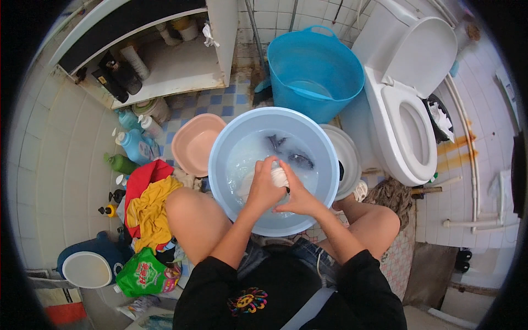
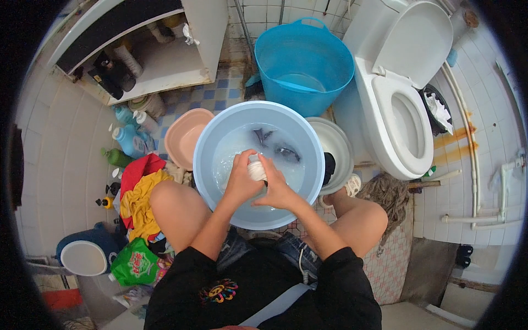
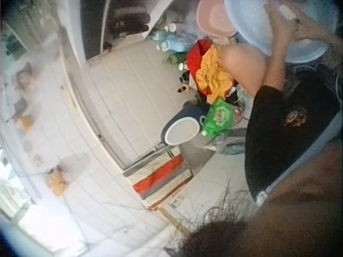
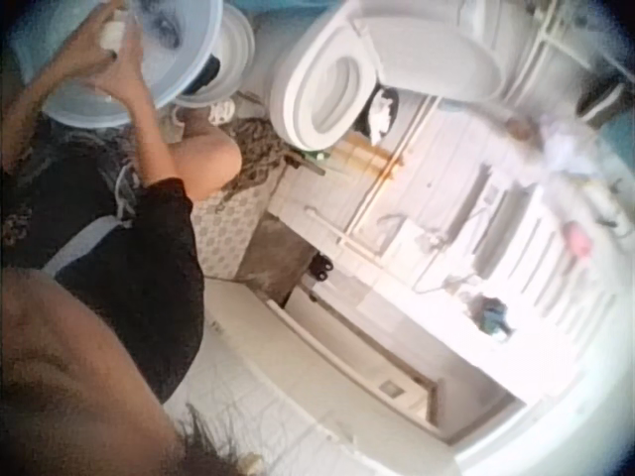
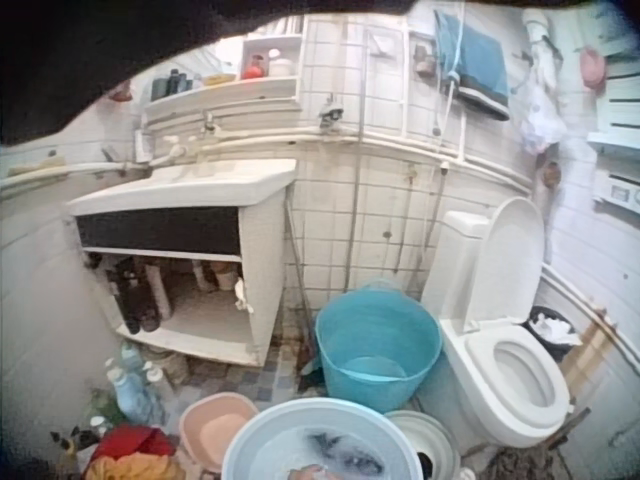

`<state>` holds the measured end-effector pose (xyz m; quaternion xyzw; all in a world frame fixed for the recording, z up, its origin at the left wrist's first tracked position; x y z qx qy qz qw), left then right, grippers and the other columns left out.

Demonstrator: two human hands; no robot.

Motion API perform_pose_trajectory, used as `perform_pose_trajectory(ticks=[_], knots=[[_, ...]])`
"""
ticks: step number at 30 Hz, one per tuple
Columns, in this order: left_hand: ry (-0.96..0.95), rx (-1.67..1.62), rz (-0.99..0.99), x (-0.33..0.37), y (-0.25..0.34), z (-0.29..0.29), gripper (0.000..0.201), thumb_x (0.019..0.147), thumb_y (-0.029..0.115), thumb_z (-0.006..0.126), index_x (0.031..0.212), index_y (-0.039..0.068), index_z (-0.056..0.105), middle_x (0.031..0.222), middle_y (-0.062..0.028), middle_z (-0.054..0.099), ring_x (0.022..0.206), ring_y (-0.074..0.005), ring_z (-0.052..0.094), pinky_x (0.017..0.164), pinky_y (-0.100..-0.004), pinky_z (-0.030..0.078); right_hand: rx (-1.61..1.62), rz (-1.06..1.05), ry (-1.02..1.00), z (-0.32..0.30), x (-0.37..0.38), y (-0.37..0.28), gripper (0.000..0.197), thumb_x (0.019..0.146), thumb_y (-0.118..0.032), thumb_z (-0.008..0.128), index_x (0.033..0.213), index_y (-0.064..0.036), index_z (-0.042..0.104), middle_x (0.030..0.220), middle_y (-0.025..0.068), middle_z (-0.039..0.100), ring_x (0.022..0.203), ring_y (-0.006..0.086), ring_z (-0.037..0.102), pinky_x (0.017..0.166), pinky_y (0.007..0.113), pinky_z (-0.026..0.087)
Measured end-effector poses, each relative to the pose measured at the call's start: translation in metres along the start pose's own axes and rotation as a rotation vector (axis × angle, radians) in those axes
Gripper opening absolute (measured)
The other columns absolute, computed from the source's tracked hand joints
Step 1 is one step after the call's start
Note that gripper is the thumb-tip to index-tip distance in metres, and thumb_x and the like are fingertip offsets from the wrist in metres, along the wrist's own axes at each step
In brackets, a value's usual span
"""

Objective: The person hand-washes a white shirt in a basin of soapy water, wrings it out, places it into an adjacent container, and then washes a dark sock in the basin.

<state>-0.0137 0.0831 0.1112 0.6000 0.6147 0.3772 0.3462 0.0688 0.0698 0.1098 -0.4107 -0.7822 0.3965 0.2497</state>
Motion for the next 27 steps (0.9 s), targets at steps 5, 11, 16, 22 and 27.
perform_pose_trajectory(ticks=[5,11,16,22,27], knots=[[0.050,-0.220,0.170,-0.005,0.016,-0.001,0.070,0.058,0.010,0.069,0.121,0.009,0.040,0.103,-0.0120,0.039,0.101,-0.0259,0.041,0.089,-0.0352,0.036,0.310,0.170,0.283,-0.004,0.010,0.045,0.062,0.063,-0.006,0.067,0.119,-0.0034,0.041,0.113,0.0154,0.051,0.106,0.0252,0.049,0.088,0.033,0.039],[-0.041,-0.159,0.210,0.010,0.028,-0.015,0.087,0.056,0.016,0.076,0.129,0.008,0.031,0.127,-0.0166,0.033,0.118,-0.0285,0.032,0.097,-0.0378,0.030,0.498,0.146,0.482,-0.057,0.006,0.051,0.054,0.059,-0.001,0.072,0.108,-0.0038,0.049,0.100,0.0071,0.057,0.092,0.0166,0.055,0.082,0.029,0.043],[-0.182,-0.286,0.174,0.013,0.023,0.018,0.116,0.047,0.018,0.083,0.137,0.006,0.011,0.139,-0.0151,0.021,0.129,-0.0296,0.021,0.103,-0.0387,0.025,0.796,0.139,0.395,-0.071,0.008,0.033,0.064,0.056,0.001,0.077,0.112,-0.0050,0.045,0.103,0.0026,0.052,0.096,0.0137,0.051,0.084,0.028,0.042],[-0.256,-0.222,0.267,0.009,0.032,0.033,0.123,0.045,0.014,0.084,0.137,0.006,0.003,0.139,-0.0172,0.019,0.128,-0.0289,0.022,0.103,-0.0378,0.025,1.072,0.157,0.403,-0.074,0.003,0.037,0.058,0.059,0.003,0.074,0.110,-0.0060,0.046,0.103,0.0026,0.052,0.096,0.0150,0.051,0.085,0.029,0.041],[-0.164,-0.335,0.172,0.010,0.011,0.047,0.119,0.046,0.011,0.083,0.137,0.008,0.007,0.134,-0.0164,0.027,0.122,-0.0280,0.033,0.099,-0.0378,0.030,1.258,0.217,0.470,-0.071,-0.005,0.060,0.052,0.066,-0.002,0.070,0.112,-0.0062,0.046,0.105,0.0054,0.053,0.099,0.0200,0.052,0.087,0.034,0.043]])
Point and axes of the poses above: each hand's wrist, its own x-axis towards the middle knuckle, its own z-axis out of the palm, y = z × x, the point moved 10 cm from there along x, towards the middle knuckle
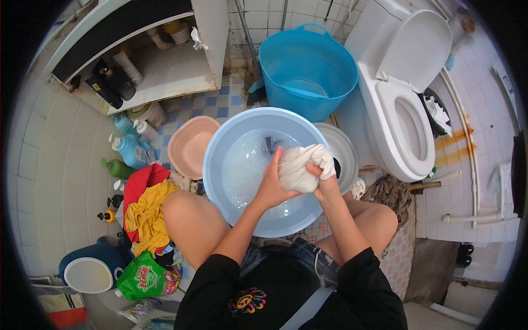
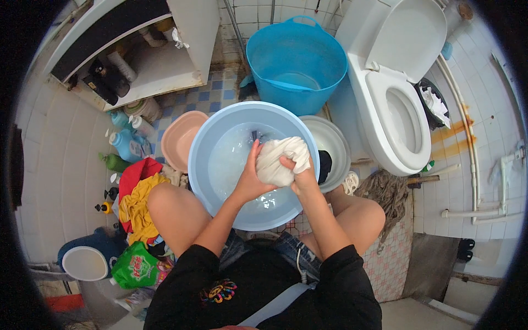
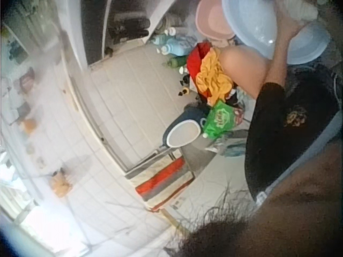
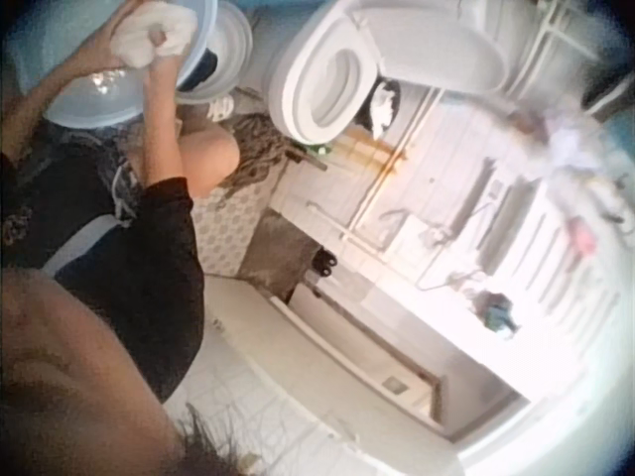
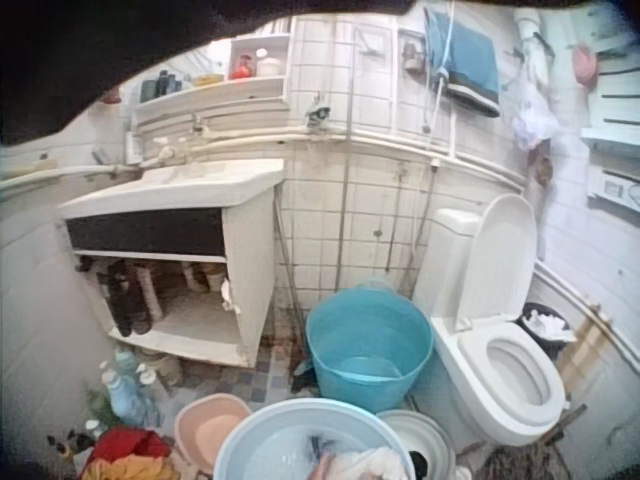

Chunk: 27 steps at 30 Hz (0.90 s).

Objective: The person hand-washes a white shirt in a basin of soapy water, wrings it out, places it into an adjacent container, and then washes a dark sock in the basin.

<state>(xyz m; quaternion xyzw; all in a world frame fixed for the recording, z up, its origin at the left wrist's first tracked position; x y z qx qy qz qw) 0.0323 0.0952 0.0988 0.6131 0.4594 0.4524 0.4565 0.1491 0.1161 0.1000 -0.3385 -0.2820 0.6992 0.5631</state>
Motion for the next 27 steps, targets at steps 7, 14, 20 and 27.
perform_pose_trajectory(ticks=[7,14,20,27], knots=[[0.109,0.090,-0.135,-0.004,-0.001,-0.010,0.088,0.054,0.017,0.077,0.128,0.010,0.030,0.106,-0.0182,0.056,0.099,-0.0316,0.055,0.084,-0.0361,0.043,0.045,0.046,0.024,-0.011,0.005,0.001,0.054,0.070,-0.007,0.068,0.117,-0.0043,0.043,0.112,0.0106,0.051,0.104,0.0240,0.050,0.089,0.036,0.043],[0.253,0.353,-0.142,-0.008,0.007,-0.052,0.072,0.054,0.008,0.071,0.119,0.009,0.039,0.099,-0.0161,0.057,0.094,-0.0299,0.057,0.079,-0.0343,0.045,-1.346,-0.471,-0.217,0.029,-0.008,-0.032,0.096,0.057,-0.013,0.076,0.135,-0.0057,0.019,0.136,0.0179,0.024,0.126,0.0333,0.025,0.102,0.042,0.022],[0.186,0.369,-0.210,-0.011,-0.005,-0.046,0.067,0.056,0.012,0.072,0.115,0.007,0.042,0.095,-0.0144,0.058,0.089,-0.0289,0.057,0.077,-0.0338,0.045,-1.647,-0.358,-0.387,0.059,-0.021,0.037,0.092,0.052,-0.013,0.077,0.131,-0.0113,0.030,0.133,0.0168,0.031,0.126,0.0349,0.026,0.101,0.042,0.023],[0.099,0.151,-0.058,-0.001,0.010,-0.041,0.089,0.054,0.018,0.078,0.128,0.006,0.031,0.123,-0.0163,0.038,0.115,-0.0290,0.039,0.094,-0.0359,0.035,-0.781,-0.189,-0.157,0.015,0.007,0.034,0.056,0.057,-0.005,0.071,0.107,-0.0045,0.046,0.104,0.0095,0.051,0.094,0.0181,0.052,0.081,0.029,0.043]])
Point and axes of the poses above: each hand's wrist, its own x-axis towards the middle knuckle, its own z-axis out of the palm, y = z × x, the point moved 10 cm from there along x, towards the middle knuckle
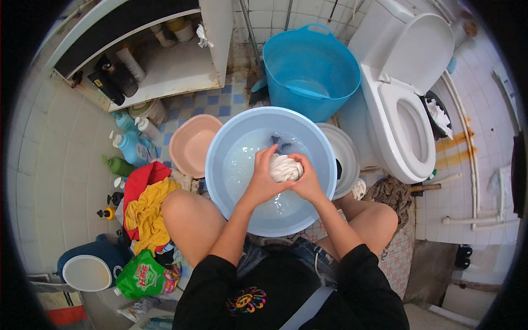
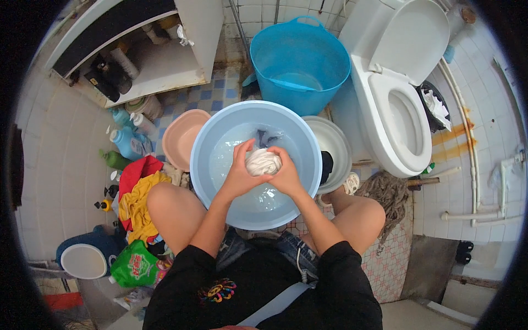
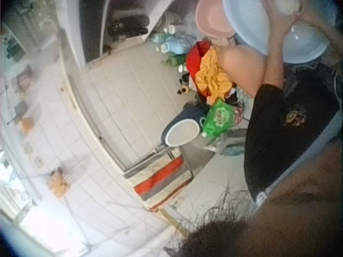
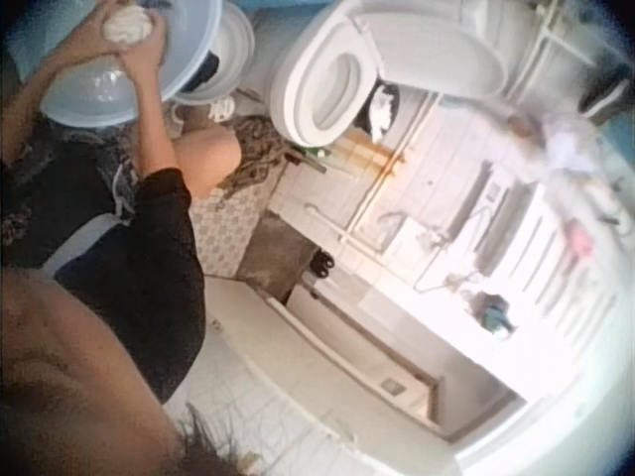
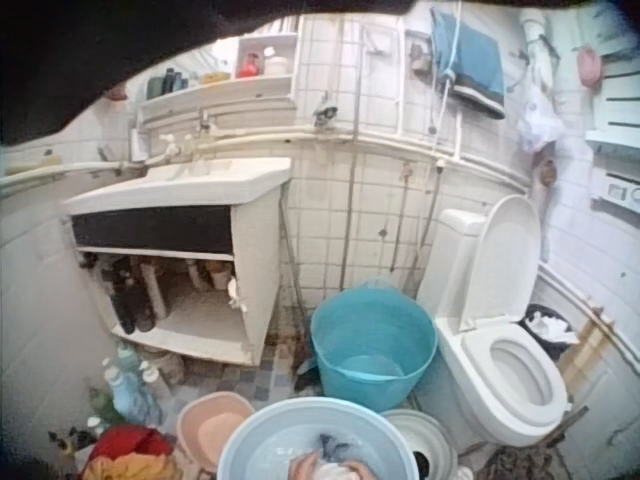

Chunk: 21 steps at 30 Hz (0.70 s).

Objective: The person hand-washes a white shirt in a basin of soapy water, wrings it out, places it into an adjacent container, and then washes a dark sock in the basin.

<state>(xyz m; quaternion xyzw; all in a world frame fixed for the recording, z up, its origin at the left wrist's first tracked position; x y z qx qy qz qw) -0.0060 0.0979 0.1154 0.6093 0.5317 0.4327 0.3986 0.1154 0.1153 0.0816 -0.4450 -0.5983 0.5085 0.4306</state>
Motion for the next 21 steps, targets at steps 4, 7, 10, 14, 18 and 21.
perform_pose_trajectory(ticks=[4,7,10,14,18,21], knots=[[-0.133,-0.037,0.010,0.001,-0.004,0.017,0.101,0.052,0.016,0.080,0.132,0.003,0.022,0.129,-0.0181,0.032,0.120,-0.0296,0.034,0.098,-0.0359,0.031,0.065,0.067,0.003,-0.011,0.003,0.001,0.053,0.058,-0.002,0.069,0.105,-0.0040,0.045,0.101,0.0083,0.051,0.094,0.0174,0.052,0.081,0.029,0.044],[-0.081,-0.018,-0.029,0.000,-0.011,0.019,0.104,0.050,0.015,0.081,0.133,0.001,0.019,0.132,-0.0189,0.028,0.122,-0.0297,0.032,0.099,-0.0365,0.031,0.194,0.094,0.045,-0.019,0.003,-0.002,0.051,0.058,0.001,0.067,0.105,-0.0039,0.044,0.098,0.0077,0.051,0.093,0.0173,0.052,0.080,0.029,0.044],[-0.038,-0.042,0.019,-0.002,-0.004,0.022,0.106,0.048,0.015,0.081,0.133,0.001,0.019,0.132,-0.0199,0.028,0.121,-0.0311,0.033,0.098,-0.0373,0.032,0.401,0.149,0.068,-0.021,0.002,0.003,0.052,0.061,0.004,0.064,0.107,-0.0050,0.042,0.099,0.0084,0.051,0.093,0.0181,0.053,0.081,0.029,0.045],[-0.024,0.201,0.044,-0.009,0.009,0.027,0.105,0.048,0.016,0.081,0.132,0.000,0.020,0.128,-0.0211,0.034,0.118,-0.0321,0.037,0.096,-0.0368,0.034,0.659,0.274,0.043,-0.010,-0.009,0.009,0.052,0.068,0.002,0.061,0.113,-0.0064,0.037,0.105,0.0101,0.048,0.097,0.0198,0.051,0.082,0.031,0.045],[-0.064,0.108,-0.076,-0.014,-0.002,0.030,0.094,0.050,0.015,0.079,0.127,0.000,0.026,0.115,-0.0190,0.047,0.107,-0.0311,0.048,0.088,-0.0353,0.040,0.726,0.436,0.018,0.002,-0.025,0.019,0.061,0.074,-0.006,0.060,0.124,-0.0080,0.027,0.116,0.0118,0.041,0.110,0.0229,0.043,0.091,0.034,0.040],[-0.062,0.023,-0.183,-0.020,-0.023,0.032,0.087,0.051,0.012,0.077,0.123,0.000,0.031,0.110,-0.0165,0.052,0.102,-0.0281,0.052,0.085,-0.0341,0.043,0.452,0.417,-0.176,0.013,-0.026,0.024,0.070,0.076,-0.012,0.062,0.131,-0.0096,0.018,0.124,0.0136,0.035,0.118,0.0258,0.035,0.097,0.038,0.032]])
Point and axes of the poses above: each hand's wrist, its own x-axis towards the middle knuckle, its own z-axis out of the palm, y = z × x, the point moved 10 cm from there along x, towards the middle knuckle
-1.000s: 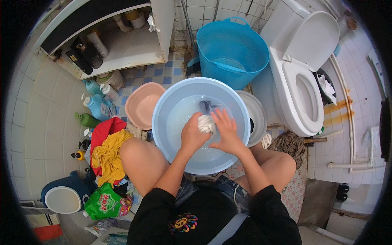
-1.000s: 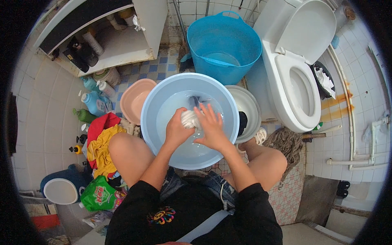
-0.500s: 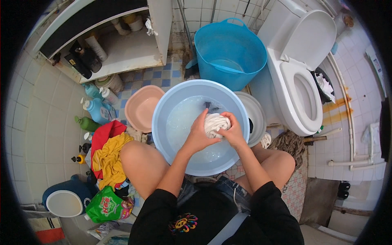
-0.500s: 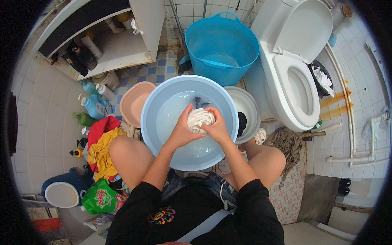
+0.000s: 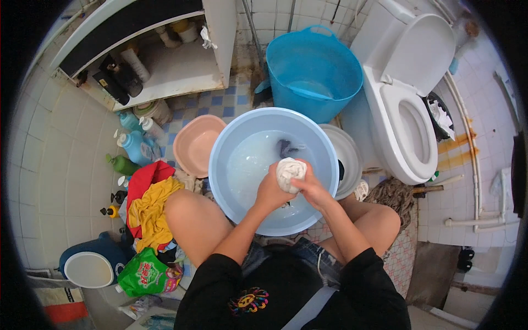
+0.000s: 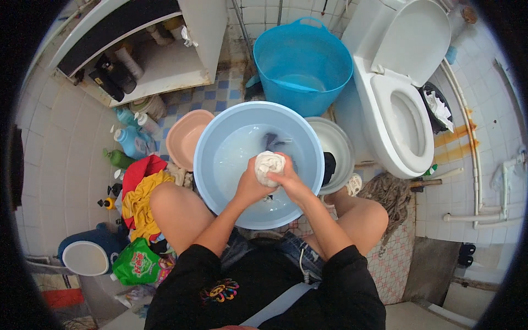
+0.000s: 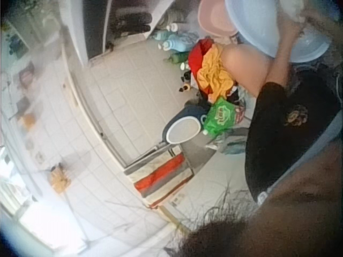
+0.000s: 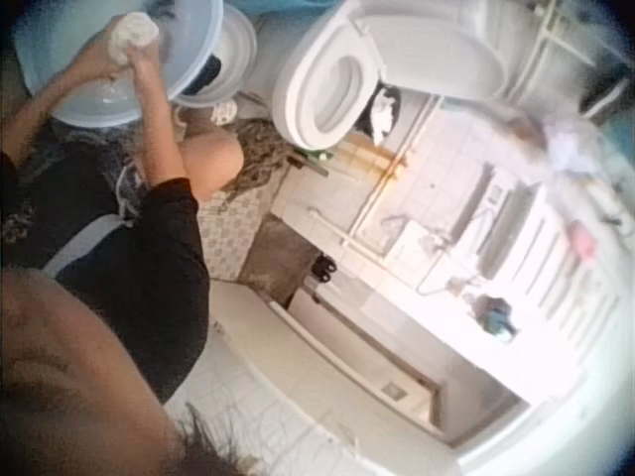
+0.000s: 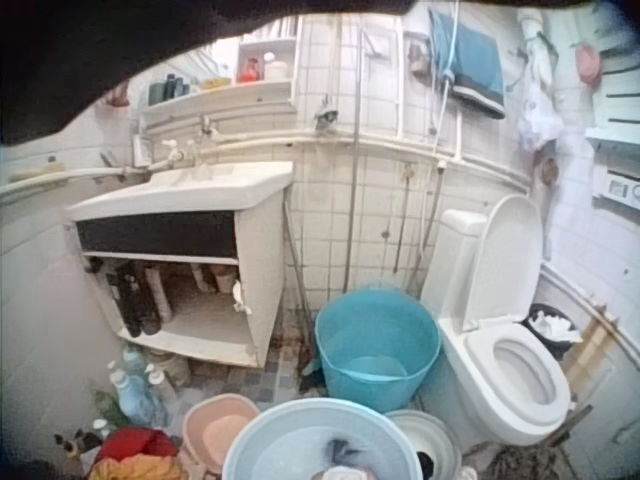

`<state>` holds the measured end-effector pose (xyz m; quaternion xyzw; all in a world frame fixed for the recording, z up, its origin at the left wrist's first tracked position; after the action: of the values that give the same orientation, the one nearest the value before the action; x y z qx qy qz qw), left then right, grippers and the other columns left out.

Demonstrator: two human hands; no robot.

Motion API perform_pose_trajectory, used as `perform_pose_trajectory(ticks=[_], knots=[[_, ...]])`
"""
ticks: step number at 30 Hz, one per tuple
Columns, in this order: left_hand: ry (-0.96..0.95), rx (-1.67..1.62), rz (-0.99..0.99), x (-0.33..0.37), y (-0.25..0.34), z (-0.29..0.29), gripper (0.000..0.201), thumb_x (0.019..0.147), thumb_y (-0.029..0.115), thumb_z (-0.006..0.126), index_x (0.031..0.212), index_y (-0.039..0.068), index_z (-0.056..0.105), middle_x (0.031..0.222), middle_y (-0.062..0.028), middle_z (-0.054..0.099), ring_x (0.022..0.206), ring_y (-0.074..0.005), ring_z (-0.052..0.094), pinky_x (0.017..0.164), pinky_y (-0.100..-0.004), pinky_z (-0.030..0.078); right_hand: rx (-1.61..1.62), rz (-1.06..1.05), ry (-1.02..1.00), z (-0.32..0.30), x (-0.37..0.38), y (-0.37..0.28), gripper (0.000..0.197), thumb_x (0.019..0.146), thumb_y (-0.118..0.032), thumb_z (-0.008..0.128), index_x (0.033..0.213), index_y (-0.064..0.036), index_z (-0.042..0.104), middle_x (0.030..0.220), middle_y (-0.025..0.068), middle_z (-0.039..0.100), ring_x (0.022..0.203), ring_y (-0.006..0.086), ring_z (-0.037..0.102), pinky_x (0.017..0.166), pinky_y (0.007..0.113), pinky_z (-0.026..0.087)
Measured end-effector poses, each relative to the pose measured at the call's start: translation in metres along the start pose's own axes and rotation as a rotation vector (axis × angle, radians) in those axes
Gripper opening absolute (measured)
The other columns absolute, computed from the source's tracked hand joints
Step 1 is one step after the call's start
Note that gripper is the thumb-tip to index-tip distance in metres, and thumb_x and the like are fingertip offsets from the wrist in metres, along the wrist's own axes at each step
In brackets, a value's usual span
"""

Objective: The person hand-washes a white shirt in a basin of soapy water, wrings it out, places it into an adjacent container, and then washes a dark sock in the basin.

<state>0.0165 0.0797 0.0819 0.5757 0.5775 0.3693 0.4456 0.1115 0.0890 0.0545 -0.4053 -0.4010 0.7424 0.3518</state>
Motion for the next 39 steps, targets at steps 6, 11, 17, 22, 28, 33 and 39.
perform_pose_trajectory(ticks=[6,11,17,22,28,33,39], knots=[[-0.059,-0.186,-0.030,0.004,-0.022,-0.006,0.076,0.053,0.013,0.076,0.118,0.001,0.038,0.109,-0.0135,0.053,0.100,-0.0242,0.053,0.083,-0.0325,0.044,-0.542,-0.415,0.048,0.019,-0.006,-0.063,0.084,0.060,-0.013,0.075,0.129,-0.0091,0.028,0.125,0.0119,0.033,0.115,0.0221,0.038,0.094,0.034,0.034],[-0.165,-0.420,-0.002,0.004,-0.009,0.013,0.073,0.054,0.005,0.072,0.119,0.002,0.040,0.110,-0.0090,0.052,0.104,-0.0196,0.050,0.086,-0.0314,0.041,-0.394,-0.320,0.000,0.017,0.006,-0.045,0.056,0.058,-0.008,0.076,0.108,-0.0061,0.049,0.102,0.0076,0.053,0.093,0.0152,0.053,0.080,0.028,0.044],[-0.111,-0.039,-0.040,0.007,-0.020,0.016,0.067,0.056,0.016,0.072,0.116,0.003,0.044,0.112,-0.0127,0.051,0.104,-0.0220,0.051,0.087,-0.0316,0.040,-0.401,-0.302,0.284,-0.004,0.014,-0.030,0.027,0.065,-0.010,0.073,0.081,-0.0058,0.051,0.077,0.0034,0.057,0.071,0.0096,0.053,0.062,0.025,0.045],[-0.138,0.256,-0.193,0.004,-0.023,0.015,0.065,0.059,0.032,0.068,0.113,0.004,0.047,0.098,-0.0176,0.059,0.091,-0.0315,0.057,0.076,-0.0358,0.045,-0.385,-0.270,0.428,-0.016,0.019,-0.022,0.020,0.070,-0.010,0.068,0.070,-0.0057,0.048,0.066,0.0015,0.052,0.062,0.0081,0.049,0.054,0.025,0.042],[-0.110,0.364,-0.215,0.005,-0.021,0.017,0.069,0.059,0.032,0.068,0.114,0.000,0.041,0.088,-0.0209,0.060,0.084,-0.0346,0.058,0.071,-0.0380,0.046,-0.227,-0.224,0.483,-0.036,0.028,0.003,0.017,0.071,-0.008,0.063,0.066,-0.0062,0.047,0.064,0.0007,0.051,0.058,0.0084,0.047,0.050,0.025,0.039],[-0.080,0.447,-0.219,0.005,-0.014,0.013,0.069,0.058,0.034,0.070,0.111,0.000,0.042,0.091,-0.0191,0.060,0.084,-0.0344,0.058,0.071,-0.0392,0.046,-0.210,-0.216,0.537,-0.036,0.022,0.000,0.017,0.071,-0.009,0.064,0.072,-0.0061,0.047,0.067,0.0005,0.051,0.059,0.0090,0.048,0.052,0.025,0.040],[-0.071,0.067,-0.084,0.003,-0.013,-0.006,0.075,0.056,0.023,0.076,0.117,0.000,0.040,0.108,-0.0155,0.054,0.099,-0.0264,0.054,0.082,-0.0338,0.043,-0.109,-0.280,0.159,0.003,0.012,-0.033,0.056,0.067,-0.013,0.071,0.114,-0.0039,0.041,0.106,0.0087,0.049,0.095,0.0157,0.049,0.083,0.028,0.040]])
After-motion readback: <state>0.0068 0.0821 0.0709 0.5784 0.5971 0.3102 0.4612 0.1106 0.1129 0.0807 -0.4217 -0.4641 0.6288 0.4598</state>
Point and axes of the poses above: each hand's wrist, its own x-axis towards the middle knuckle, its own z-axis out of the palm, y = z × x, the point moved 10 cm from there along x, towards the middle knuckle
